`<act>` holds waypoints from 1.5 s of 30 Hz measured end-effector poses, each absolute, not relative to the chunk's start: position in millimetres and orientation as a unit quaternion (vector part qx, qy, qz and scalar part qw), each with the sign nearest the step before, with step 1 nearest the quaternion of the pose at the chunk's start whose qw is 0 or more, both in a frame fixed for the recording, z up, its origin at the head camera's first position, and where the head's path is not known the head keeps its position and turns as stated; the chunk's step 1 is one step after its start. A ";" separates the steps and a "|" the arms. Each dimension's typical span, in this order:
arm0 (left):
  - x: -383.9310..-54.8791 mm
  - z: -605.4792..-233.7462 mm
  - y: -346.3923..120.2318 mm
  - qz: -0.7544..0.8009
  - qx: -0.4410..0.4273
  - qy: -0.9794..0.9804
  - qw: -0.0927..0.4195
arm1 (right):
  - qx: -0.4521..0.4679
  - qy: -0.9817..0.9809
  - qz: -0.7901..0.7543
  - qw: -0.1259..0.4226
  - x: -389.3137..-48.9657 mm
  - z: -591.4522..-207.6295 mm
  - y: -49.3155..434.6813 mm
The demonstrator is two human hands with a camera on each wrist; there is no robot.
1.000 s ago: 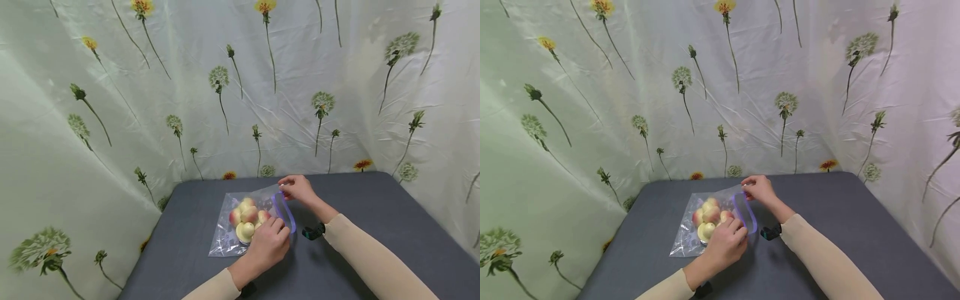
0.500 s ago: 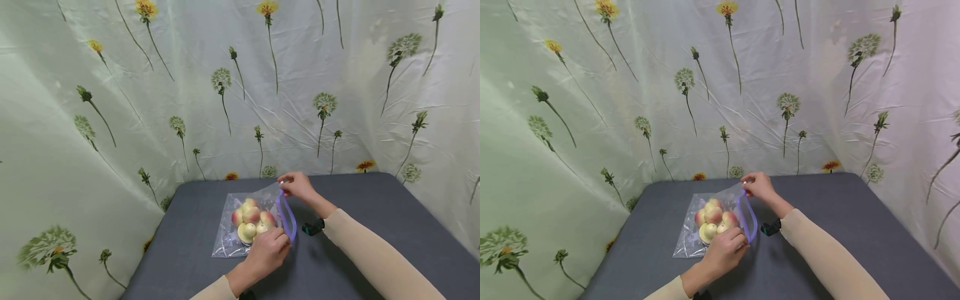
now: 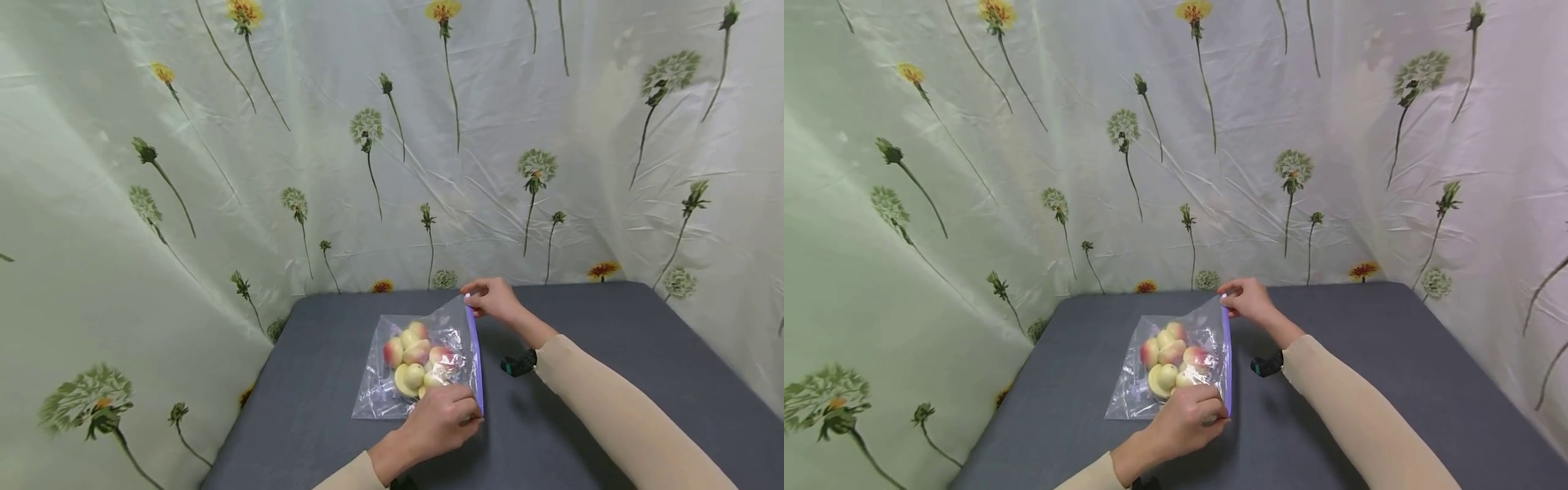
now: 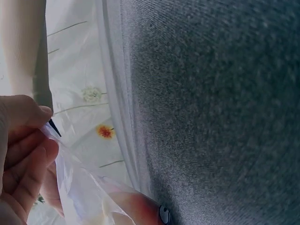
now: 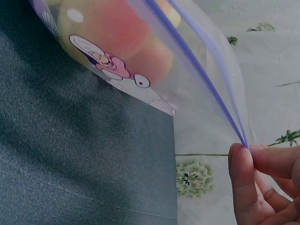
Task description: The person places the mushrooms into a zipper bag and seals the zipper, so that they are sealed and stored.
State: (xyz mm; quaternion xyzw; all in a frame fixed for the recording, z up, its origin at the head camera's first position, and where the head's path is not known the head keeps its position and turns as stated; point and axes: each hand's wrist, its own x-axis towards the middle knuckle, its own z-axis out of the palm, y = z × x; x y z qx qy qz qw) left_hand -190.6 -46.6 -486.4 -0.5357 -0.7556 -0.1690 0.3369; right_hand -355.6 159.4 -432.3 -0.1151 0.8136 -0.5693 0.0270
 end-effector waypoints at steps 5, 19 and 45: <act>-190.4 -488.8 -43.6 -0.164 -0.543 -0.750 0.341 | -0.110 0.822 -0.558 0.014 -355.7 -434.6 161.8; -187.0 -498.2 -38.7 -0.171 -0.491 -0.801 0.297 | -0.097 0.828 -0.552 -0.012 -353.3 -438.0 158.9; -311.0 -412.3 -54.7 -0.400 -0.269 -0.869 0.108 | -0.065 0.817 -0.573 0.004 -354.5 -439.5 157.1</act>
